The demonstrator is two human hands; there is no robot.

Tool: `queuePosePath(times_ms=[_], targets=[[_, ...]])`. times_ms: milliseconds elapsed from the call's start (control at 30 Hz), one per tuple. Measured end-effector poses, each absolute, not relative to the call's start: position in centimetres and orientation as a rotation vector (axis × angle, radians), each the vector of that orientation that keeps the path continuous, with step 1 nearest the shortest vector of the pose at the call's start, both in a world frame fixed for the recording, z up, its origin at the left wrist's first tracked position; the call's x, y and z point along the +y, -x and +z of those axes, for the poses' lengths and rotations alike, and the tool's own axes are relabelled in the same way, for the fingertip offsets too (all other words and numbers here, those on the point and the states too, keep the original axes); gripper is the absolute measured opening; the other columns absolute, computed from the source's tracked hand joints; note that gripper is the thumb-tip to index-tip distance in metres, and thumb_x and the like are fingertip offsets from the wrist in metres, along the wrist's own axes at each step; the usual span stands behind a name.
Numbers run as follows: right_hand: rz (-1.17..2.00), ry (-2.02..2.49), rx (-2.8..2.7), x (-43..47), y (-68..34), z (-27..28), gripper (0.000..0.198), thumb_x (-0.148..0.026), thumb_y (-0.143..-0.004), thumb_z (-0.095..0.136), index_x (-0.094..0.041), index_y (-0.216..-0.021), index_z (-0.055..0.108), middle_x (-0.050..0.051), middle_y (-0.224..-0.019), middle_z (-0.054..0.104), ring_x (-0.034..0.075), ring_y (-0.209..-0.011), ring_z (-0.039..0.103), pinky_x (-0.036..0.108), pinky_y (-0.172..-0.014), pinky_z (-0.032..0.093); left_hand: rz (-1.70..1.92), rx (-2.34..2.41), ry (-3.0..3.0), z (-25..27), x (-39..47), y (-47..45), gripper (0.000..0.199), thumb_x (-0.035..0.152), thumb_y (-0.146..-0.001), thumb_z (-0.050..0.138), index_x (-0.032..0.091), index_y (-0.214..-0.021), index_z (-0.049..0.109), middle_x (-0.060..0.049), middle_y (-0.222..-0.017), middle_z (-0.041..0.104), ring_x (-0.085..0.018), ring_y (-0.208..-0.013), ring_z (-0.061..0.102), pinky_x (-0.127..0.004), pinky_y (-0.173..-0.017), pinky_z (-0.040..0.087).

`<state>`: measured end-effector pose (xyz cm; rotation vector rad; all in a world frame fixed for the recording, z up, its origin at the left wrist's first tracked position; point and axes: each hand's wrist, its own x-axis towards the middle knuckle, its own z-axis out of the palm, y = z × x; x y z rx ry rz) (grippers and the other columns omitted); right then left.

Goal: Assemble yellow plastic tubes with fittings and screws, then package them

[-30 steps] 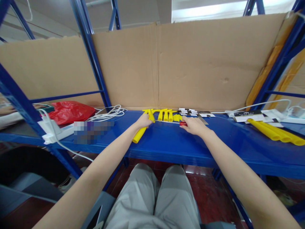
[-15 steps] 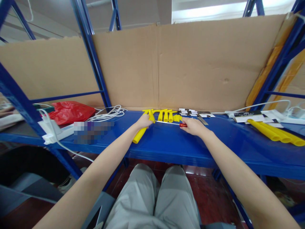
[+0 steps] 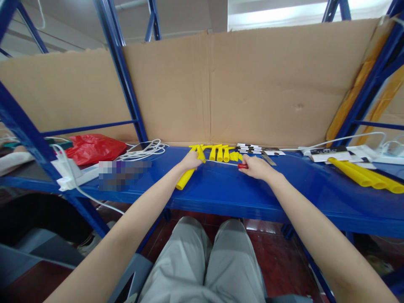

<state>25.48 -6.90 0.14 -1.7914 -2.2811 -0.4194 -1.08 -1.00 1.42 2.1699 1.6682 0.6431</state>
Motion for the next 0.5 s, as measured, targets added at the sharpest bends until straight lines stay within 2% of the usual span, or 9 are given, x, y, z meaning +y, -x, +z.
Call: queuePosePath(times_ms=[167, 333, 500], targets=[[-0.504, 1.678, -2.329, -6.73, -25.82, -0.04, 0.022, -0.039, -0.088, 0.053, -0.022, -0.083, 0.065, 0.006, -0.075, 0.072, 0.020, -0.064, 0.063, 0.028, -0.056, 0.039, 0.665, 1.659, -2.152, 1.30, -0.88, 1.12, 0.011, 0.008, -0.072, 0.057, 0.010, -0.072, 0.067, -0.012, -0.064, 0.068, -0.025, -0.074, 0.071, -0.028, -0.068, 0.053], [-0.415, 1.603, -2.419, -6.84, -25.87, 0.14, 0.032, -0.040, -0.092, 0.047, -0.021, -0.081, 0.070, 0.008, -0.086, 0.075, 0.020, -0.071, 0.066, 0.029, -0.059, 0.043, 0.642, 1.668, -2.157, 1.32, -0.74, 1.16, 0.010, 0.008, -0.071, 0.057, 0.011, -0.071, 0.067, -0.011, -0.064, 0.068, -0.025, -0.078, 0.071, -0.028, -0.071, 0.053], [-0.348, 1.640, -2.350, -6.88, -25.71, 0.15, 0.021, -0.040, -0.086, 0.055, -0.021, -0.088, 0.066, 0.006, -0.075, 0.072, 0.019, -0.061, 0.061, 0.028, -0.053, 0.040, 0.646, 1.673, -2.180, 1.40, -0.99, 1.08, 0.012, 0.009, -0.073, 0.056, 0.010, -0.072, 0.068, -0.013, -0.064, 0.068, -0.026, -0.074, 0.071, -0.029, -0.068, 0.053]])
